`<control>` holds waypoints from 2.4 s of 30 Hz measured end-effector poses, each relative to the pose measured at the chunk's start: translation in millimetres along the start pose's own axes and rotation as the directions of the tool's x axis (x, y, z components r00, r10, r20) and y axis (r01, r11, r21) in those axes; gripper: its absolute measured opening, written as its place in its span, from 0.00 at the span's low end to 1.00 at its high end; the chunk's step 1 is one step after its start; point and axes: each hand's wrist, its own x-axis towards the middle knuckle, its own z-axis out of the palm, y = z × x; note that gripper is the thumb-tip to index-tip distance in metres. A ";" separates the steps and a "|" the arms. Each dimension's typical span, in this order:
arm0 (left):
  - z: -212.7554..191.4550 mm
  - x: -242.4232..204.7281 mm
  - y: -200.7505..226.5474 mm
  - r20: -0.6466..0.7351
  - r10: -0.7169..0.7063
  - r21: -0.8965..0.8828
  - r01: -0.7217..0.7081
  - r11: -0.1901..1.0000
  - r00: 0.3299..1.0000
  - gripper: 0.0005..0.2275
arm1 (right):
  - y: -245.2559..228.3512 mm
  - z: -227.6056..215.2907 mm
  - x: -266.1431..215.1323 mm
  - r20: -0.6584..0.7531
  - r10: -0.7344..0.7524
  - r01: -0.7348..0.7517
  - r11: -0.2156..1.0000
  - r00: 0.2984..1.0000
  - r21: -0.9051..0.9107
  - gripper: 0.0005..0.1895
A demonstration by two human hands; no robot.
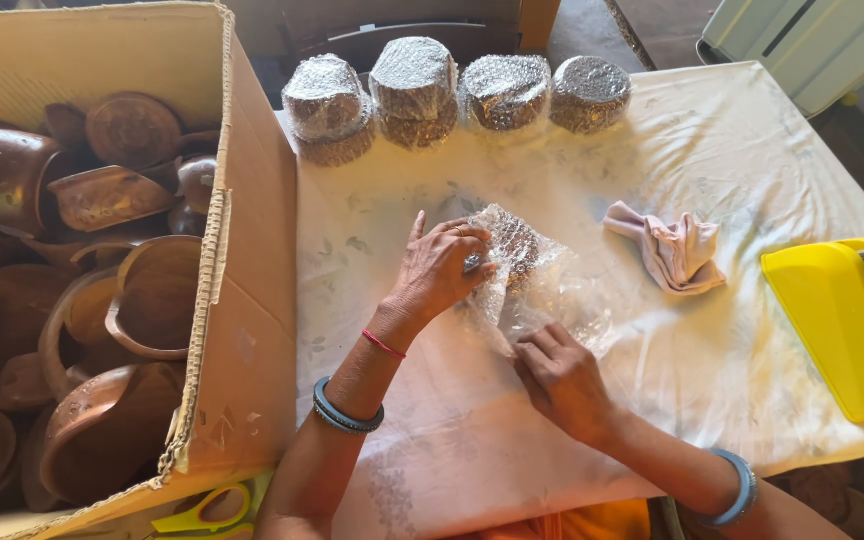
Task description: The person wraps a ceramic bowl in bubble wrap and then wipes various other ceramic bowls with a cloth.
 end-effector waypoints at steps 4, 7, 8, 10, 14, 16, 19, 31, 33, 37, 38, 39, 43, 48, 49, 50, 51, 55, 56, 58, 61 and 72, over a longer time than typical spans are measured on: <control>4.3 -1.1 0.2 0.011 -0.001 -0.020 0.002 1.000 1.000 0.12 | -6.7 8.4 -13.6 0.027 0.084 -0.087 0.988 0.996 0.128 0.04; 10.6 -4.5 0.1 0.016 -0.012 -0.005 0.012 1.000 1.000 0.10 | -3.2 20.4 -40.5 0.154 0.310 -0.341 0.905 0.938 0.254 0.07; 12.5 -4.3 -1.8 -0.004 -0.006 -0.011 0.006 1.000 1.000 0.10 | -9.7 17.6 -45.9 0.289 0.325 -0.418 0.831 0.900 0.367 0.05; 9.1 -2.0 -2.5 -0.022 -0.004 -0.019 0.004 1.000 1.000 0.10 | -29.3 -1.8 -39.6 0.425 0.315 -0.502 0.734 0.849 0.458 0.03; 4.1 -0.4 1.7 0.033 0.002 -0.006 -0.002 1.000 0.999 0.10 | -41.5 -36.1 -15.8 0.280 -0.061 -0.074 0.891 0.958 0.447 0.08; 6.6 -1.8 0.6 0.023 -0.001 -0.011 0.002 1.000 1.000 0.10 | -24.4 -36.5 -12.3 0.192 -0.102 0.041 0.954 0.976 0.296 0.12; 12.0 -3.3 -3.1 -0.007 0.014 -0.019 -0.014 1.000 1.000 0.11 | -2.5 -37.4 -7.0 0.068 0.136 -0.132 0.989 0.988 -0.066 0.18; 2.1 0.1 3.1 0.005 0.009 -0.019 -0.009 1.000 1.000 0.10 | -3.7 -26.3 -0.1 -0.089 0.151 -0.157 0.985 0.985 -0.071 0.26; 2.1 0.6 3.7 0.004 -0.001 -0.021 0.001 1.000 1.000 0.11 | -16.4 -15.1 0.5 0.085 -0.039 0.048 0.993 0.996 -0.107 0.37; 5.3 -1.4 1.1 -0.012 0.012 -0.016 -0.012 1.000 1.000 0.11 | -1.9 5.8 4.5 0.090 -0.120 0.137 0.965 0.989 -0.224 0.33; 5.4 -1.0 0.7 -0.014 0.012 -0.019 -0.012 1.000 1.000 0.11 | 2.7 5.6 11.8 0.069 -0.154 0.167 0.946 0.986 -0.279 0.35; 5.2 -0.6 0.4 -0.015 0.012 -0.022 -0.012 1.000 1.000 0.11 | 7.2 5.3 19.1 0.050 -0.189 0.194 0.923 0.981 -0.333 0.37; 7.1 1.6 -2.6 -0.011 0.009 0.017 -0.009 1.000 1.000 0.10 | 20.4 -0.1 48.3 0.026 -0.144 0.145 0.939 0.989 -0.313 0.33; 4.8 -2.5 -7.7 0.002 0.025 -0.004 -0.025 1.000 1.000 0.11 | 60.7 6.2 62.0 0.098 -0.021 0.011 0.995 0.995 0.099 0.12; 7.6 -2.4 -9.3 0.001 0.026 -0.005 -0.026 1.000 1.000 0.11 | 67.7 9.5 65.0 0.098 -0.021 0.011 0.995 0.995 0.098 0.12; 9.7 -1.9 -11.3 0.007 0.016 -0.044 -0.015 0.999 1.000 0.15 | 74.9 13.0 68.7 0.120 0.137 -0.156 0.975 0.983 0.161 0.11; 11.8 -1.3 -13.4 0.013 0.006 -0.082 -0.005 0.997 1.000 0.19 | 82.1 16.4 72.5 0.152 0.289 -0.317 0.923 0.945 0.219 0.11; -19.4 -0.8 4.6 0.060 0.015 -0.138 -0.006 0.990 0.998 0.25 | 114.7 44.1 78.1 0.166 0.407 -0.432 0.887 0.898 0.161 0.18; -18.4 -0.8 3.1 0.057 0.045 -0.059 -0.041 0.997 0.997 0.24 | 116.0 46.8 82.1 0.064 0.356 -0.360 0.897 0.932 0.258 0.17; -17.7 -0.4 3.1 0.059 0.073 0.020 -0.074 0.997 0.996 0.24 | 120.8 52.9 86.9 -0.042 0.309 -0.276 0.897 0.950 0.345 0.17; -5.1 2.5 -3.2 0.044 0.006 0.038 -0.008 0.999 0.999 0.15 | 128.5 61.0 87.5 0.126 0.432 -0.443 0.793 0.893 0.418 0.18; 25.5 3.0 -6.0 -0.483 -0.328 -0.340 0.172 0.925 0.812 0.10 | 115.4 54.9 92.9 0.071 0.459 -0.420 0.727 0.886 0.543 0.14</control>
